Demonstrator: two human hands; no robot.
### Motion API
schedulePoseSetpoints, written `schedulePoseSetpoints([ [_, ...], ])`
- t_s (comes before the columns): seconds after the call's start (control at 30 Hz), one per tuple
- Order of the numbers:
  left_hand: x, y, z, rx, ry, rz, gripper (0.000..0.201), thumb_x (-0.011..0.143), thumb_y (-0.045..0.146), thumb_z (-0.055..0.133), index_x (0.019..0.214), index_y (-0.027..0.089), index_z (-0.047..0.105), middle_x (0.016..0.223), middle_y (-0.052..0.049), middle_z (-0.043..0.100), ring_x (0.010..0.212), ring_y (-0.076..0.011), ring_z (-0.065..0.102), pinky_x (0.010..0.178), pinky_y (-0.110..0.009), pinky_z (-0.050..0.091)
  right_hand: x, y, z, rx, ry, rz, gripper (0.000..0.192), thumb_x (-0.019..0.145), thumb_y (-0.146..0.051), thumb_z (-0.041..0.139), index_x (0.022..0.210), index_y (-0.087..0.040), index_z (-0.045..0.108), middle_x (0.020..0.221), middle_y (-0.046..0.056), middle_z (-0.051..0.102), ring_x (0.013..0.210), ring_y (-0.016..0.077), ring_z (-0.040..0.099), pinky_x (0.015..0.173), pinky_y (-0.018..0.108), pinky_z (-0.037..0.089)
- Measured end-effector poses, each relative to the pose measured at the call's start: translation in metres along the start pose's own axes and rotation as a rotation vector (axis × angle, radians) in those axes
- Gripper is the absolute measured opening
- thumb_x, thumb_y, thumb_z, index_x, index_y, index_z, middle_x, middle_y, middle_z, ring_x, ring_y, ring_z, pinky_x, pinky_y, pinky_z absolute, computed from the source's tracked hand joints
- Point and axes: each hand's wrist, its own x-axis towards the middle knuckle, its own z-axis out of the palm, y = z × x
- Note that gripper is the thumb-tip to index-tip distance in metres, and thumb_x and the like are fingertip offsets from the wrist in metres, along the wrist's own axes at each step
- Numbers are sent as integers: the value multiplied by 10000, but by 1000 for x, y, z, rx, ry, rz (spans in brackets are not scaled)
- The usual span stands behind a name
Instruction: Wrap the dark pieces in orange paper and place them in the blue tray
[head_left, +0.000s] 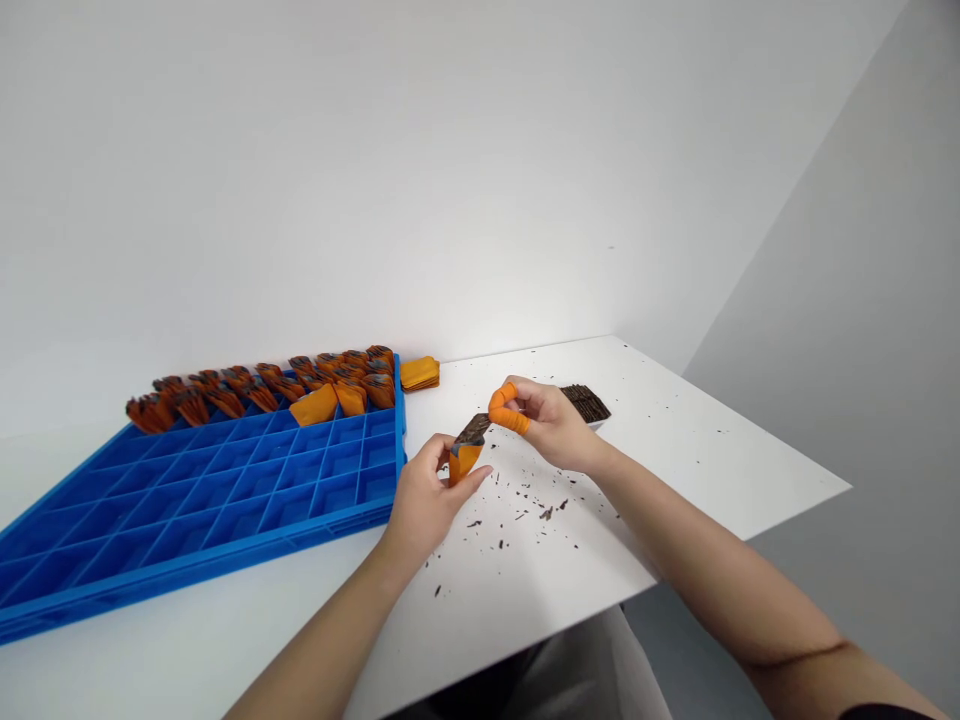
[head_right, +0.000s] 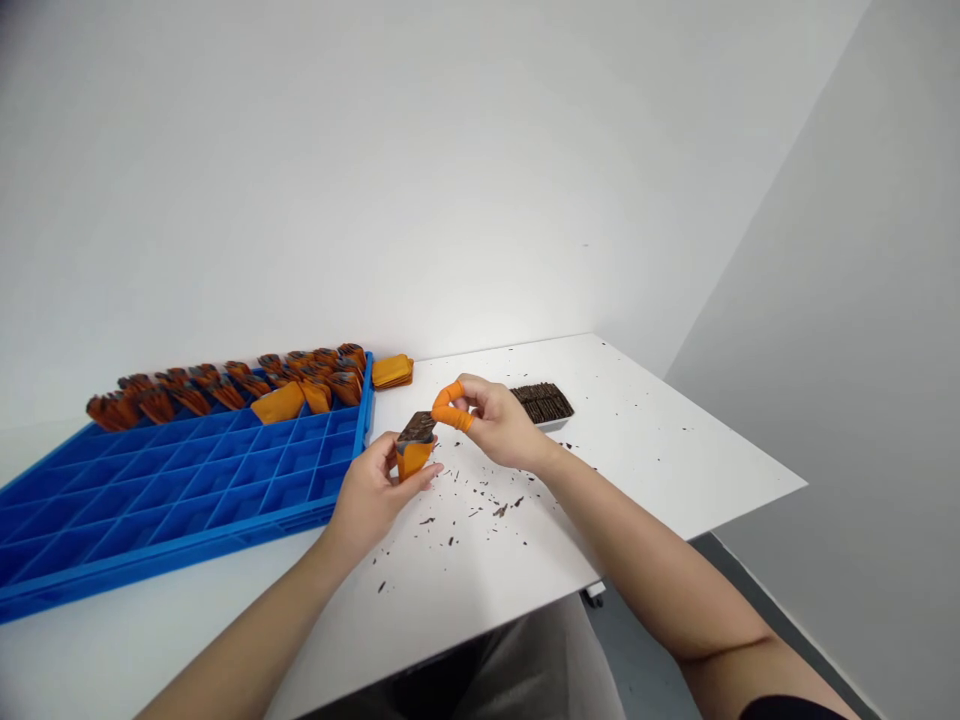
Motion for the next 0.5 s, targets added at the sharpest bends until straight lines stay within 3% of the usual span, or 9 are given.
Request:
schedulePoseSetpoints([
  [0.1,0,2,0,6,-77,-65,390,794,439,859,1030,201,660,1005,-49,748,833,-203,720,661,-312,608,-1,4,1,1,-8,15,250,914,-473,769,873,-233,710,811,-9,490,749,140,455,692,303,438],
  [0.27,0,2,0,-75,-89,-94,418,776,415,877,1045,200,640,1145,-97,741,1036,-260,715,705,-324,616,-1,7,-1,-3,-3,12,248,918,-470,763,877,-232,707,821,-7,509,756,142,460,704,304,441],
  [0.5,-2,1,1,-89,-83,-72,393,809,389,848,1081,204,633,1176,-105,748,1055,-252,722,826,-361,609,-3,9,-3,-81,-25,-52,231,950,-461,739,898,-238,713,832,-5,483,751,143,448,666,294,424],
])
